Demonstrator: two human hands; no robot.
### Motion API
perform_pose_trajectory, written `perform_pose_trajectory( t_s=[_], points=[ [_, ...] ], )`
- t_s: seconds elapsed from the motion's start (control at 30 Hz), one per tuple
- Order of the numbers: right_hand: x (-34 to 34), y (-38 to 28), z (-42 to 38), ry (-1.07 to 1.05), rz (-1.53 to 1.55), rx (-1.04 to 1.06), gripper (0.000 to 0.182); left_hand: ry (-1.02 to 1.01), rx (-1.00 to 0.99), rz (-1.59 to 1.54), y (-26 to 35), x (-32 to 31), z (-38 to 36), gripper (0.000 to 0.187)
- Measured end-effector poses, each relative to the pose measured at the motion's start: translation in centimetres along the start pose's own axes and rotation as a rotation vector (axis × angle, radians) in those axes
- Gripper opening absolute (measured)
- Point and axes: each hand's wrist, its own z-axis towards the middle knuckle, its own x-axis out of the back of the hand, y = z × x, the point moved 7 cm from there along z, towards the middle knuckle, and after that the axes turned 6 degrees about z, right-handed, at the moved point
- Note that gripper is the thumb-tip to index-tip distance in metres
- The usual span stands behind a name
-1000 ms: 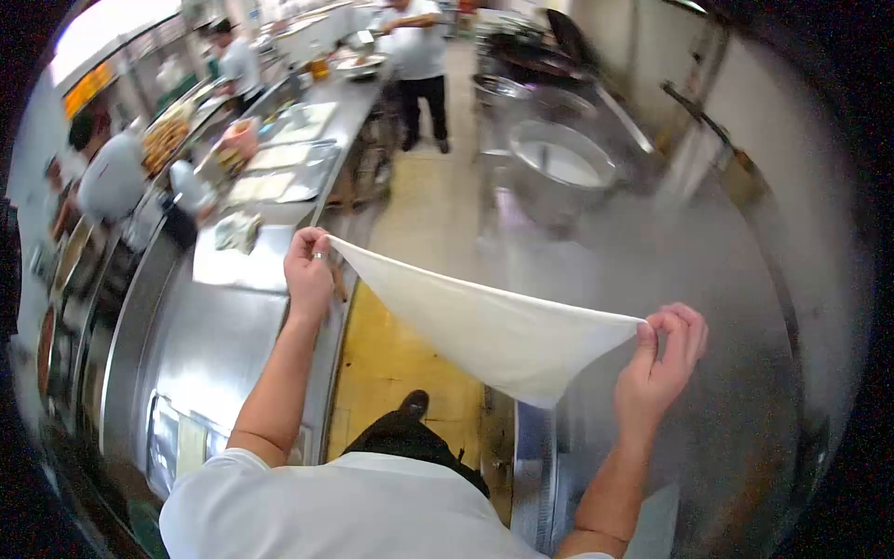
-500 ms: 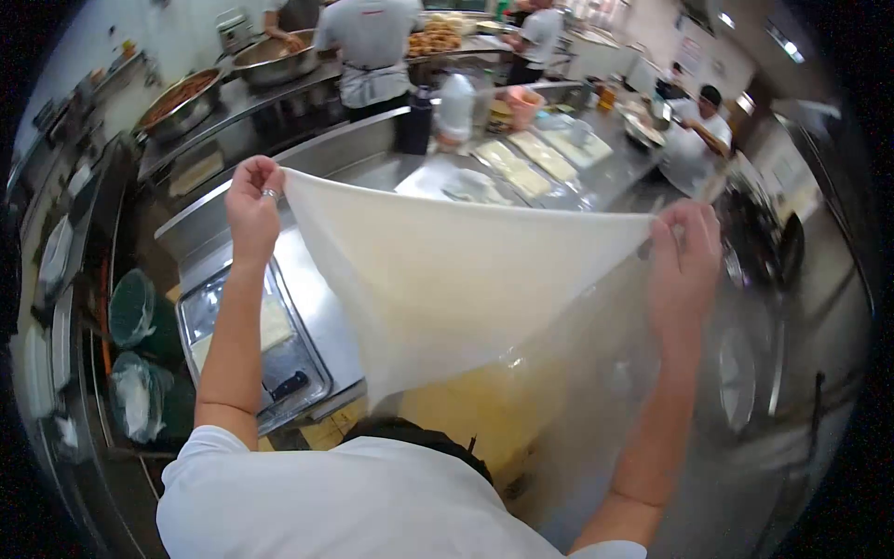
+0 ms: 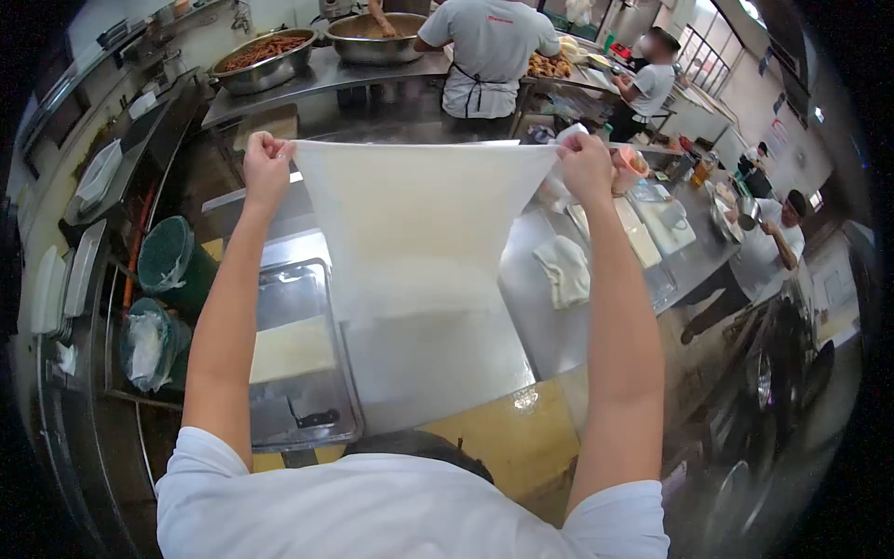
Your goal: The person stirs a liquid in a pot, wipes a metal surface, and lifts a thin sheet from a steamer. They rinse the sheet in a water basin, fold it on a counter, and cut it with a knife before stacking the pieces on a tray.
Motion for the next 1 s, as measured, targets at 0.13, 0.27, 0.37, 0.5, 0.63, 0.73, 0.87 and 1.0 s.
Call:
perform_pose_trajectory(
  t_s=[0.13,0.27,0.37,0.5,0.63,0.73,0.87,1.0],
  points=[
    [-1.9,1.6,3.2,-0.03,0.039,-0.045,0.018,0.017,-0.015,-0.045,0.9,0.3,1.6,0.029],
    [-0.6,1.4,1.4,-0.034,0.046,-0.005,0.019,-0.001,-0.051,-0.006,2.2,1.6,0.1,0.03],
    [-0.5,5.2,-2.6,-0.048,0.142,0.03,0.019,-0.067,-0.03,-0.078,3.2,2.6,-4.9,0.029],
    [0.5,9.1,-15.8,-0.1,0.194,0.01,0.012,-0.212,0.073,-0.139,0.3,4.0,-17.9,0.029],
    [-3.8,19.4,-35.0,-0.502,-0.191,0.0,0.009,-0.51,0.38,0.321,-4.6,5.9,-37.5,0.013],
    [-2.5,19.0,-44.6,-0.663,-0.323,-0.04,0.007,-0.656,0.564,0.401,-3.4,6.9,-45.7,0.015],
    [-2.5,13.8,-42.8,-0.666,-0.115,-0.073,0.017,-0.653,0.556,0.385,-3.4,4.7,-46.3,0.024],
    [-7.6,10.6,-37.4,-0.592,0.089,-0.062,0.026,-0.693,0.348,0.446,-3.7,-2.3,-39.6,0.029]
  ],
)
